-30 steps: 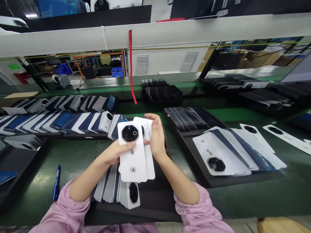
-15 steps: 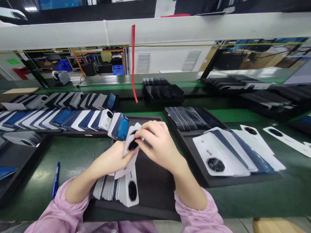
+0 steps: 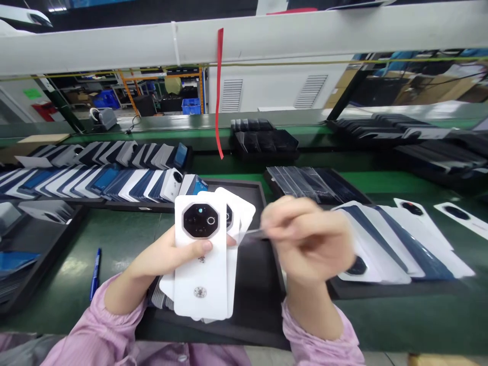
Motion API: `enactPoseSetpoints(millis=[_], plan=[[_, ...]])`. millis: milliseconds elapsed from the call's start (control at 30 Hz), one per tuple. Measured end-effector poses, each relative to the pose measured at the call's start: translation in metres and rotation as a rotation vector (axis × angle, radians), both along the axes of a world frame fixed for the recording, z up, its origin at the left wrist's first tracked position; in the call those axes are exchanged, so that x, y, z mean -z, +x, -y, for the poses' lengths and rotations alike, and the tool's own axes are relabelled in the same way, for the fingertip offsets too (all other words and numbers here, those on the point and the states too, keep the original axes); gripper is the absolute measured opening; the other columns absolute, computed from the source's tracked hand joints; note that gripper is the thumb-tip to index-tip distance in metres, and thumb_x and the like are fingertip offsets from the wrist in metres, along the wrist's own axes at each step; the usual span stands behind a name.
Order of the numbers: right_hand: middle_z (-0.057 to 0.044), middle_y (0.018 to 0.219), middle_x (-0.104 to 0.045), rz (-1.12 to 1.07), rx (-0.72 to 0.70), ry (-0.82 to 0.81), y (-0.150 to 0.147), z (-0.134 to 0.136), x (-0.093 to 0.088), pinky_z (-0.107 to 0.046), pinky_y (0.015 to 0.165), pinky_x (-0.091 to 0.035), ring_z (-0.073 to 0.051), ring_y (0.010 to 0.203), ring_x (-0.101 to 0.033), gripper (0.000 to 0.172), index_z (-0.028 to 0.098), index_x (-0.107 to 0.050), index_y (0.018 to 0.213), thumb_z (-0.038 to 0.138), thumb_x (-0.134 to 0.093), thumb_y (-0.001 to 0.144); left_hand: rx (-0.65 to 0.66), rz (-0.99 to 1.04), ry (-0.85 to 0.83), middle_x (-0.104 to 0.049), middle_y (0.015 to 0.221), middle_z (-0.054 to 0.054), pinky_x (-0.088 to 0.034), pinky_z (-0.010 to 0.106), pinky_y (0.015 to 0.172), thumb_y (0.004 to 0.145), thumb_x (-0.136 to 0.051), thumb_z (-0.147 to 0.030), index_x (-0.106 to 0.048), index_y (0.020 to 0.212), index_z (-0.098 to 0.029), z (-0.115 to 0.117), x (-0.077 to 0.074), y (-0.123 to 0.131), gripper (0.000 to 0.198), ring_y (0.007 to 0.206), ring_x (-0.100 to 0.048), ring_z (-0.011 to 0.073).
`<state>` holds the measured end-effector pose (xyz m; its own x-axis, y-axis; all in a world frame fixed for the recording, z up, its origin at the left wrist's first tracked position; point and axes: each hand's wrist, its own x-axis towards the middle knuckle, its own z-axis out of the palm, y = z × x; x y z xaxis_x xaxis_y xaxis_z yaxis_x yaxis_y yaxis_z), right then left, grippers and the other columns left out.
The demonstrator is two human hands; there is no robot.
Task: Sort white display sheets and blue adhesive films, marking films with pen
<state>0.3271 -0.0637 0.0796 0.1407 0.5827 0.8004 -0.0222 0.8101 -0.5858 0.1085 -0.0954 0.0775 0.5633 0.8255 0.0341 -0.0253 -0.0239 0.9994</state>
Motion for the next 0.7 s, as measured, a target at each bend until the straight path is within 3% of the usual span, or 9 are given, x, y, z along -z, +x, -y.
enactPoseSetpoints(millis=[67, 200, 400, 700], plan=[[0.004, 0.061, -0.061, -0.282, 0.031, -0.011, 0.002, -0.003, -0.005, -0.028, 0.039, -0.034, -0.014, 0.046, -0.046, 0.027, 0.029, -0.067, 0.079, 0.028, -0.091, 0.066, 0.057, 0.062, -0.084, -0.072, 0.124, 0.010, -0.053, 0.029, 0.089, 0.092, -0.065, -0.042, -0.074, 0.115, -0.016, 0.003, -0.003, -0.002, 0.036, 0.107, -0.068, 0.0238], [0.002, 0.062, -0.054, -0.423, -0.062, -0.221, 0.004, -0.011, -0.014, -0.025, 0.042, -0.030, -0.011, 0.052, -0.043, 0.034, 0.022, -0.074, 0.083, 0.025, -0.095, 0.056, 0.094, 0.095, -0.122, -0.072, 0.127, 0.010, -0.053, 0.025, 0.086, 0.093, -0.066, -0.041, -0.075, 0.116, -0.017, 0.007, -0.005, -0.002, 0.034, 0.106, -0.068, 0.0214], [0.002, 0.064, -0.054, -0.469, -0.112, -0.344, 0.007, -0.014, -0.012, -0.024, 0.046, -0.033, -0.011, 0.056, -0.042, 0.034, 0.023, -0.076, 0.077, 0.022, -0.097, 0.050, 0.111, 0.101, -0.078, -0.071, 0.127, 0.010, -0.053, 0.029, 0.091, 0.093, -0.066, -0.044, -0.075, 0.117, -0.018, 0.005, -0.004, -0.002, 0.037, 0.112, -0.067, 0.0240], [0.003, 0.064, -0.058, -0.447, -0.163, -0.354, 0.000, -0.012, -0.012, -0.021, 0.048, -0.038, -0.010, 0.058, -0.045, 0.033, 0.023, -0.077, 0.080, 0.021, -0.095, 0.053, 0.145, 0.112, -0.065, -0.071, 0.128, 0.010, -0.052, 0.027, 0.092, 0.095, -0.064, -0.037, -0.075, 0.118, -0.016, 0.005, -0.002, -0.003, 0.033, 0.115, -0.067, 0.0234]])
